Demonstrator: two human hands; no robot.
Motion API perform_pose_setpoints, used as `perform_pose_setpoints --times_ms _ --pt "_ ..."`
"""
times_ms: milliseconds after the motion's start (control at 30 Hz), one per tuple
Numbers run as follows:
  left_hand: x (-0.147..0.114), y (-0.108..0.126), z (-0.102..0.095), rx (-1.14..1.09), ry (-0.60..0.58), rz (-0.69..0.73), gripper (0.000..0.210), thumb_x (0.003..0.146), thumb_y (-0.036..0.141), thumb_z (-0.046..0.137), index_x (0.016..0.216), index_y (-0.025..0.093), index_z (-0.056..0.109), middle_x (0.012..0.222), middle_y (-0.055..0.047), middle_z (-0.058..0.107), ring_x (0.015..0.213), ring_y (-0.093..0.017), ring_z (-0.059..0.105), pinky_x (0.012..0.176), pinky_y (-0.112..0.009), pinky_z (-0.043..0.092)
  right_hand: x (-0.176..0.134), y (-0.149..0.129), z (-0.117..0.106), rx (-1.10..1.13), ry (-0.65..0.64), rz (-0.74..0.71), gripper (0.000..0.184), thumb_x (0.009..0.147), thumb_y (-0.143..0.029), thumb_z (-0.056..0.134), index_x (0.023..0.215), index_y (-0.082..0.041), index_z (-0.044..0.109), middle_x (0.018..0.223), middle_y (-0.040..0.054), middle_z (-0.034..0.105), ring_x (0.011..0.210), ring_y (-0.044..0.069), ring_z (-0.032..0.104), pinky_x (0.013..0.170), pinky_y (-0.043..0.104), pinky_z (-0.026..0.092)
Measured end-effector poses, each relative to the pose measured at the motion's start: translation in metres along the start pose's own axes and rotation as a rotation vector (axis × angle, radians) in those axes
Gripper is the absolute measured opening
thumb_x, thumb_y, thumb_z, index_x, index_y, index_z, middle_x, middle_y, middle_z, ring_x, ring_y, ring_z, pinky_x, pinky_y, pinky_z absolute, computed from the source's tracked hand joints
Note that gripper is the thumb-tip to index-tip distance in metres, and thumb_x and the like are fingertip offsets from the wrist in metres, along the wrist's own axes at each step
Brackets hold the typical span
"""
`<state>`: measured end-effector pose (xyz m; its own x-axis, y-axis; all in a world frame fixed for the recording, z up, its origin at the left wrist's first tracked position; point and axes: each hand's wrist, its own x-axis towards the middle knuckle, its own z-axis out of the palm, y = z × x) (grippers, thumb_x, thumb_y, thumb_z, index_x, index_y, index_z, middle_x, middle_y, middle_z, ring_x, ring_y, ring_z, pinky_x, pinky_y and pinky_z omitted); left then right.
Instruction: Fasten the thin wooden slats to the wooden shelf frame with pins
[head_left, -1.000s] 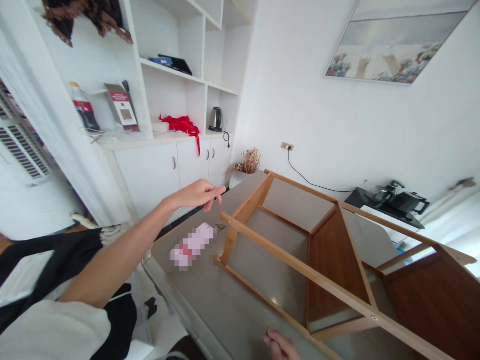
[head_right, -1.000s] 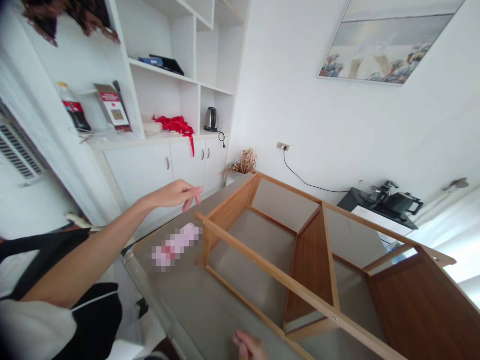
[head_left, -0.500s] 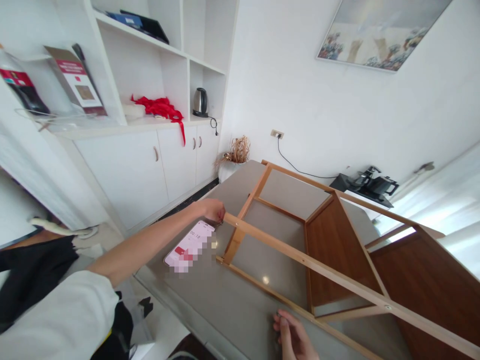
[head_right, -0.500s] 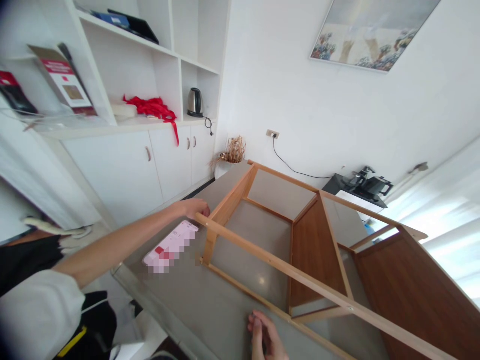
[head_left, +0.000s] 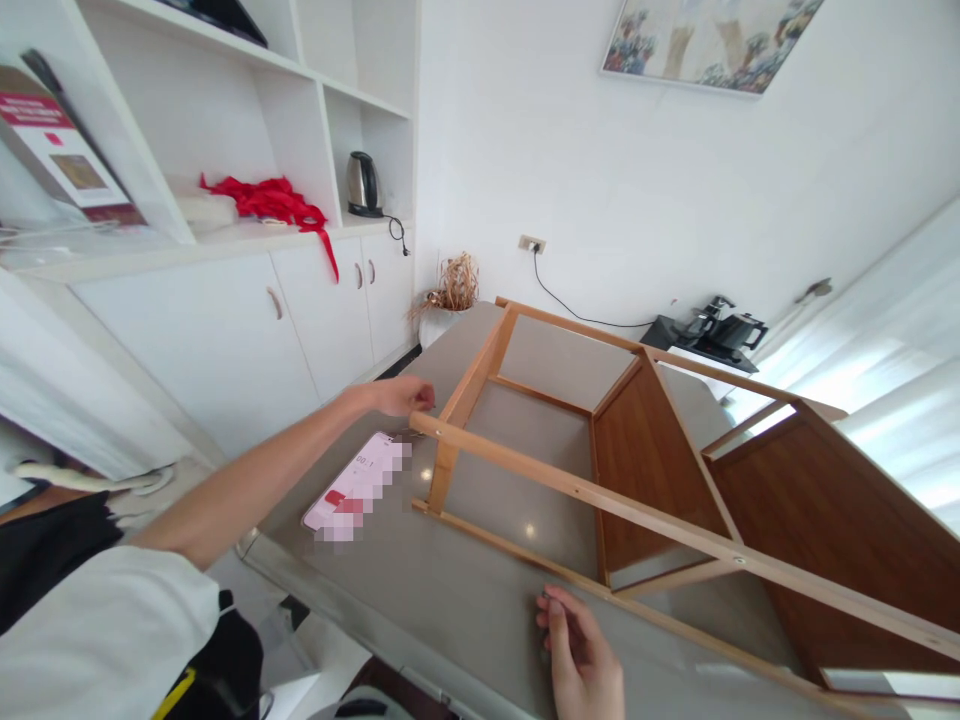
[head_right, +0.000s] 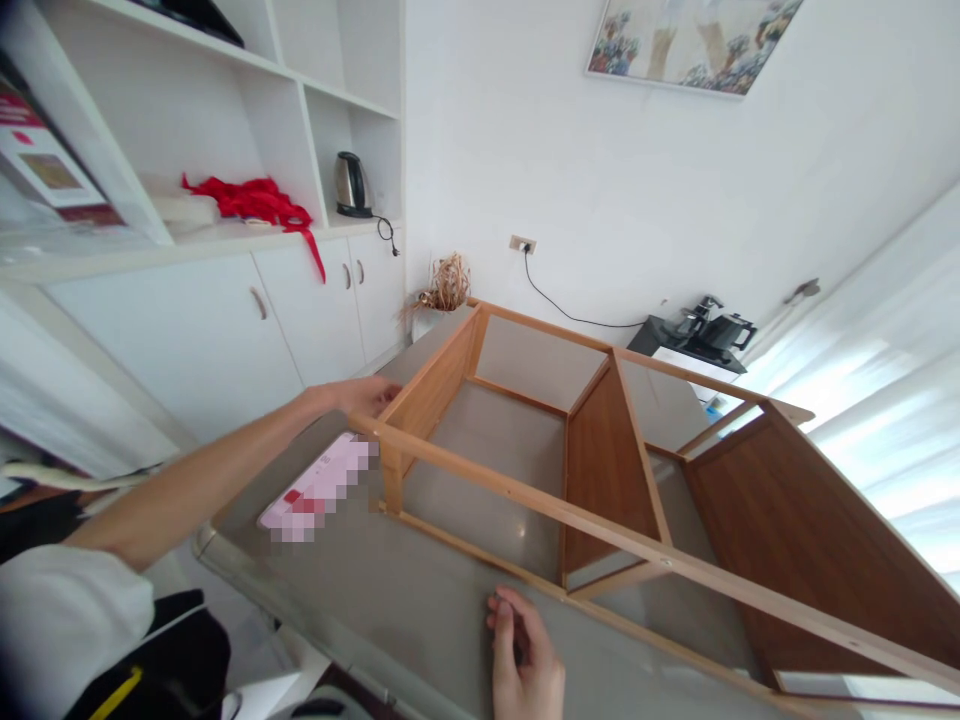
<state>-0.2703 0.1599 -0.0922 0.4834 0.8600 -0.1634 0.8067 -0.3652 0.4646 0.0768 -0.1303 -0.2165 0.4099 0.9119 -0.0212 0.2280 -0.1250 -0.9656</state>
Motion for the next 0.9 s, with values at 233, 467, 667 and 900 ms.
perform_pose_setpoints --times_ms 233,467,667,900 --pt "-0.106 0.019 -0.044 -0.059 0.518 -0.055 0.062 0.097 0.058 0.048 0.135 0.009 0.051 0.104 0.000 0.074 0.094 -0.013 0.066 0.087 -0.022 0.051 -0.001 -0.022 -0.012 0.069 -0.098 -0.092 0.040 0.084 -0.056 0.069 0.096 -0.019 0.079 0.089 0.0103 0.079 0.074 0.020 0.076 0.067 0.025 0.061" --pt "-0.206 0.100 0.073 -0.612 0.810 0.215 0.012 0.091 0.033 0.067 0.096 0.024 0.063 0.078 0.004 0.068 0.066 -0.013 0.064 0.063 -0.026 0.058 -0.004 -0.024 -0.013 0.184 -0.168 -0.141 0.026 0.085 -0.046 0.073 0.093 -0.021 0.076 0.088 0.0089 0.078 0.076 0.020 0.075 0.072 0.029 0.062" --pt "-0.142 0.172 0.168 -0.571 0.125 0.312 0.005 0.092 0.024 0.063 0.096 0.022 0.065 0.091 0.003 0.071 0.081 -0.010 0.067 0.079 -0.021 0.055 -0.014 -0.017 -0.014 0.160 -0.143 -0.159 0.019 0.087 -0.039 0.072 0.090 -0.021 0.070 0.085 0.0051 0.074 0.077 0.017 0.071 0.073 0.027 0.057" --pt "-0.094 0.190 0.209 -0.626 0.108 0.316 0.008 0.094 0.029 0.062 0.098 0.022 0.064 0.094 0.004 0.071 0.083 -0.011 0.067 0.079 -0.022 0.053 -0.014 -0.020 -0.015 0.156 -0.085 -0.164 0.016 0.087 -0.036 0.071 0.089 -0.020 0.069 0.085 0.0026 0.072 0.075 0.014 0.066 0.071 0.024 0.054"
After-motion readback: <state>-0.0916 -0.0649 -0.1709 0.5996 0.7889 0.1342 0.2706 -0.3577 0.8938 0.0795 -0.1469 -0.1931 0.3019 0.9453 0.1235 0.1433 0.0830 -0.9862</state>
